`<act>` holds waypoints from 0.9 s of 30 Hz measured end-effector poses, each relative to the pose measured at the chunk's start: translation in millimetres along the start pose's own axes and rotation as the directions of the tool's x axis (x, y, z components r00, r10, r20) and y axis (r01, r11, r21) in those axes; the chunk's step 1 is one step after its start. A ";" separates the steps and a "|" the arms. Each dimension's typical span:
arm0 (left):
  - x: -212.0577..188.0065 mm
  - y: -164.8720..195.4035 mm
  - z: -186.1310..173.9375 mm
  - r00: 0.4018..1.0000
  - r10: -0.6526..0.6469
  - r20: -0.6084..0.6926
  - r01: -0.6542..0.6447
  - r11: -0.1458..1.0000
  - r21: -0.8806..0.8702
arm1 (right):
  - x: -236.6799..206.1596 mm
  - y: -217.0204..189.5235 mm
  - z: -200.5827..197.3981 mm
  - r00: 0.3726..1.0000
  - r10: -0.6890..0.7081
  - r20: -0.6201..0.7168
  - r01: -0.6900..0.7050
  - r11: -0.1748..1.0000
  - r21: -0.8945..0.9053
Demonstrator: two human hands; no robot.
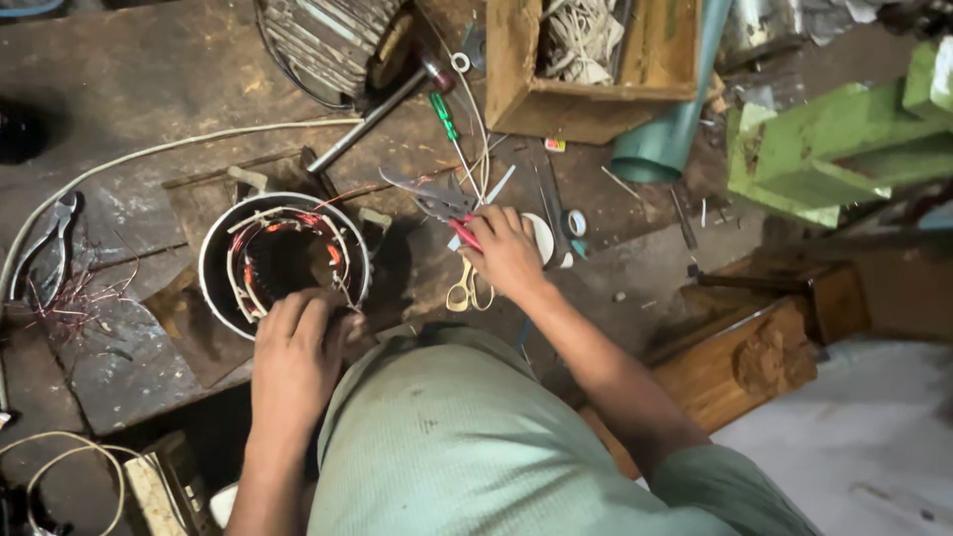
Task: The person winds copper wire around a cylindrical motor stator, using a wooden stick to guide and pack the wire into slots. They repeatedly insert, adjust, and secure the wire with both hands, occasionally using pliers to trim excess wire.
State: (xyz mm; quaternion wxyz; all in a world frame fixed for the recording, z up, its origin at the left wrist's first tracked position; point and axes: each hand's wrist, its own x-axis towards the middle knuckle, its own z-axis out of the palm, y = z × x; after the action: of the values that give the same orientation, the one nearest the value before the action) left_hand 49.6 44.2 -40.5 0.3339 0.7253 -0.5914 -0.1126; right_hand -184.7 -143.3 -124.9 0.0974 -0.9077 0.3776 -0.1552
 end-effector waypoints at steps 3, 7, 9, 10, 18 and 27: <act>4.4 4.0 1.7 1.000 0.001 -0.007 0.000 0.994 0.105 | 11.6 -0.2 -1.1 0.995 -0.070 -0.075 0.078 0.991 0.111; 8.1 6.7 7.4 0.997 -0.065 -0.030 0.069 0.983 0.170 | 33.8 -20.1 -5.2 0.958 -0.286 -0.038 0.260 0.801 0.539; 7.2 8.0 10.4 0.994 -0.107 -0.021 0.109 0.982 0.156 | 42.1 -36.7 -8.4 0.906 -0.421 -0.048 0.350 0.681 0.643; 6.6 8.4 11.9 0.993 -0.111 -0.033 0.115 0.984 0.138 | 48.5 -45.0 -9.1 0.877 -0.477 -0.051 0.375 0.615 0.694; 2.5 9.0 15.5 0.992 -0.120 -0.048 0.124 0.988 0.093 | 87.5 -70.2 -6.7 0.717 -0.697 0.021 0.517 0.552 0.654; 5.1 4.0 14.2 0.980 -0.120 -0.160 0.116 0.993 -0.036 | 96.2 -70.5 15.9 0.713 -0.701 -0.032 0.574 0.557 0.600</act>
State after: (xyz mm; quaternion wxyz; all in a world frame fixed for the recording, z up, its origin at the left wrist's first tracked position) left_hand 40.0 34.2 -47.5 0.3830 0.7613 -0.5169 -0.0806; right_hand -68.7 -162.1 -99.0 0.3400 -0.9197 -0.0562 -0.1881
